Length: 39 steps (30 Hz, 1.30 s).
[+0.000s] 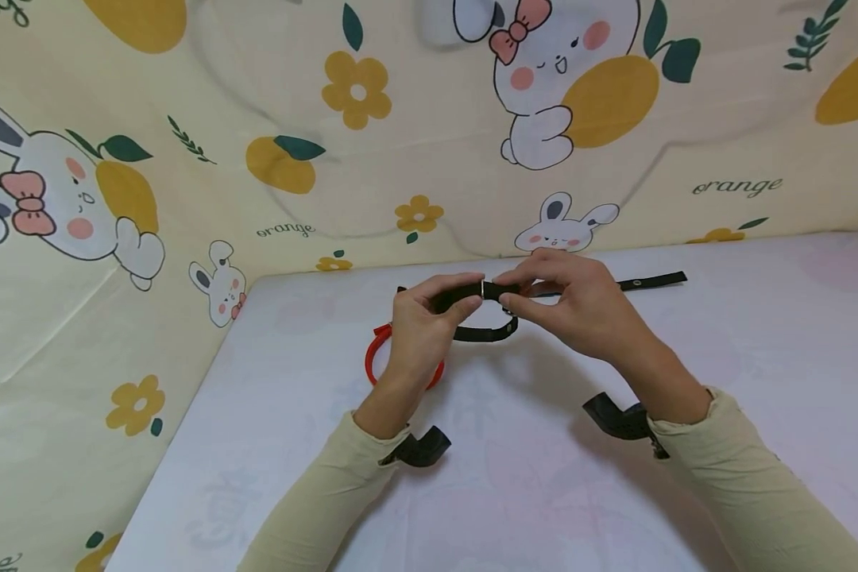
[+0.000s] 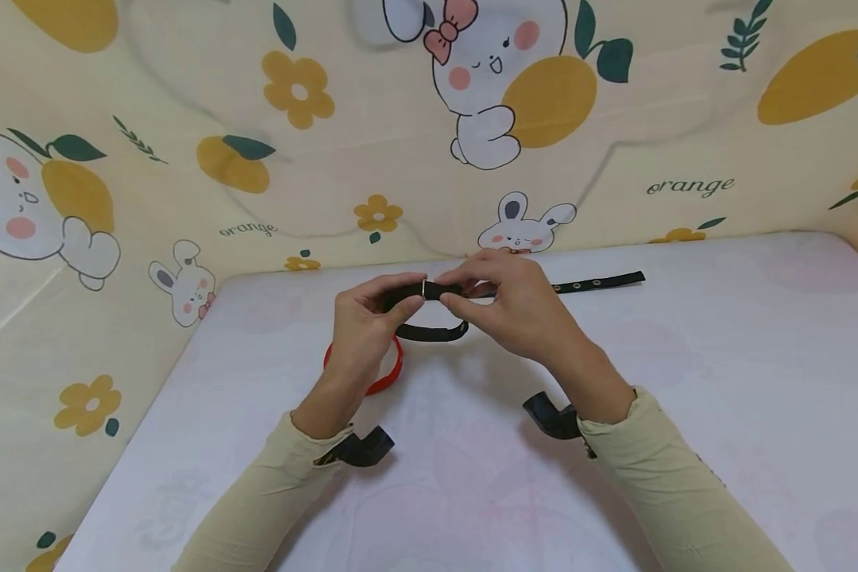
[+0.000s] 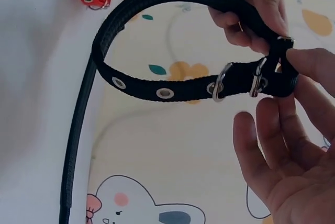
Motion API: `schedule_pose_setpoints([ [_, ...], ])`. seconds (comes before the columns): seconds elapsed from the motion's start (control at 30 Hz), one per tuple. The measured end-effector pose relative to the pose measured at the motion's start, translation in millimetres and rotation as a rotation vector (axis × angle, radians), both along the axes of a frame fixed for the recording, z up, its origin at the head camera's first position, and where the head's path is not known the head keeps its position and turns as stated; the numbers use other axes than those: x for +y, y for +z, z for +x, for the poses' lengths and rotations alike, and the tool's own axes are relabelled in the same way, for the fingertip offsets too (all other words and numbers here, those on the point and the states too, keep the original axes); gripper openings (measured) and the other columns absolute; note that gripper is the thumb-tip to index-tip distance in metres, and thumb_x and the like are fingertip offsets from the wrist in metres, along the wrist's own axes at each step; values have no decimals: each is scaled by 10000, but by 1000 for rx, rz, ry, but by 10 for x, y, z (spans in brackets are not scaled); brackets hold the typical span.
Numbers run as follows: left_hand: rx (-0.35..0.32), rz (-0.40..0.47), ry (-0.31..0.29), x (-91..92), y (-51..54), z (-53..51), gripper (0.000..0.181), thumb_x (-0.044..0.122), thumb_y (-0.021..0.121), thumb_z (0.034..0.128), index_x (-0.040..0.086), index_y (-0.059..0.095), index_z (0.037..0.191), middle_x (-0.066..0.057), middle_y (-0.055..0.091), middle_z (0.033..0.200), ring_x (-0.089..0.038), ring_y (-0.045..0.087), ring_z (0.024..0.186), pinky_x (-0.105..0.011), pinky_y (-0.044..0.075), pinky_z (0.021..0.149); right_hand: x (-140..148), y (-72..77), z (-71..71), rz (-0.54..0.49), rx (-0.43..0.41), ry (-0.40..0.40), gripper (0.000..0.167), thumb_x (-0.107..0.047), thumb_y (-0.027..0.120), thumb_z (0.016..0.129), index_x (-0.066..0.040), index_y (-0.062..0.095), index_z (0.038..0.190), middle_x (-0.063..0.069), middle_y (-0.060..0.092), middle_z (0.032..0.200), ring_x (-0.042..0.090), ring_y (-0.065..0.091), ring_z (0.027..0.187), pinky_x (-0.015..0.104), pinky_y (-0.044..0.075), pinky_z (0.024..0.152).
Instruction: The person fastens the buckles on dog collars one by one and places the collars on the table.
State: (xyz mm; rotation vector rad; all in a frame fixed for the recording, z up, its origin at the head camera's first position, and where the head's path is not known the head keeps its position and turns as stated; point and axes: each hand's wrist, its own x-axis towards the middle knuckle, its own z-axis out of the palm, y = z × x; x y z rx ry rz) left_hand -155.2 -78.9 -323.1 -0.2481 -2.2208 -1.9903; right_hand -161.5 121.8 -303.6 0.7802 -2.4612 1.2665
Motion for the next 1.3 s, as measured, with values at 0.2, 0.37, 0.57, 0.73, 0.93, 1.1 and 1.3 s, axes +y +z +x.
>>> schedule_pose_setpoints([
  [0.2, 5, 22, -6, -9, 32, 0, 282, 119, 756, 876, 111, 729, 1157, -68, 726, 1135, -165, 682, 1011, -239, 563, 893, 33, 32, -18, 139, -107, -18, 427, -270, 763, 888, -199, 657, 1295, 20, 689, 1174, 187, 656, 1073, 393, 520, 934],
  [0.37, -45, 146, 24, -44, 78, -46, 276, 151, 689, 940, 80, 672, 1206, -44, 671, 1131, -154, 615, 1046, -218, 521, 904, 93, 77, -66, 281, -278, 27, 383, -324, 689, 945, -157, 630, 1285, 64, 714, 1160, 251, 638, 1135, 500, 476, 981],
  [0.57, -131, 335, 40, -51, 115, -93, 224, 88, 576, 995, 11, 575, 1206, 2, 571, 1055, -153, 545, 954, -239, 456, 857, 127, 126, -79, 254, -311, -26, 279, -367, 638, 974, -175, 711, 1163, 22, 733, 1062, 185, 664, 939, 396, 517, 854],
  [0.73, -187, 392, 32, -31, 125, -98, 215, 76, 509, 1021, 23, 509, 1229, 3, 502, 1066, -142, 487, 949, -252, 421, 893, 142, 167, -48, 221, -311, -73, 340, -374, 616, 987, -145, 698, 1224, 108, 666, 1280, 151, 689, 769, 365, 497, 778],
  [0.93, -186, 257, -116, -91, 154, -147, 344, 67, 542, 1012, 91, 500, 1353, -31, 547, 1143, -191, 559, 940, -222, 499, 844, 171, 189, -71, 77, -265, -165, 267, -290, 649, 976, -269, 626, 1241, 80, 743, 1069, 139, 668, 752, 307, 481, 754],
  [1.1, -118, 178, -260, -184, 158, -184, 515, -20, 602, 956, 167, 517, 1429, -114, 610, 1074, -164, 667, 831, -301, 597, 840, 224, 199, -98, -83, -319, -108, 279, -258, 661, 967, -225, 627, 1242, 42, 734, 1002, 143, 683, 787, 226, 545, 716],
  [1.3, -195, 270, -213, -256, 135, -183, 495, -13, 618, 947, 153, 552, 1408, -94, 623, 977, -157, 732, 760, -411, 595, 872, 346, 160, -107, 55, -341, 147, 781, -195, 816, 831, -244, 420, 1502, -5, 469, 1488, 78, 658, 1057, 168, 521, 843],
])
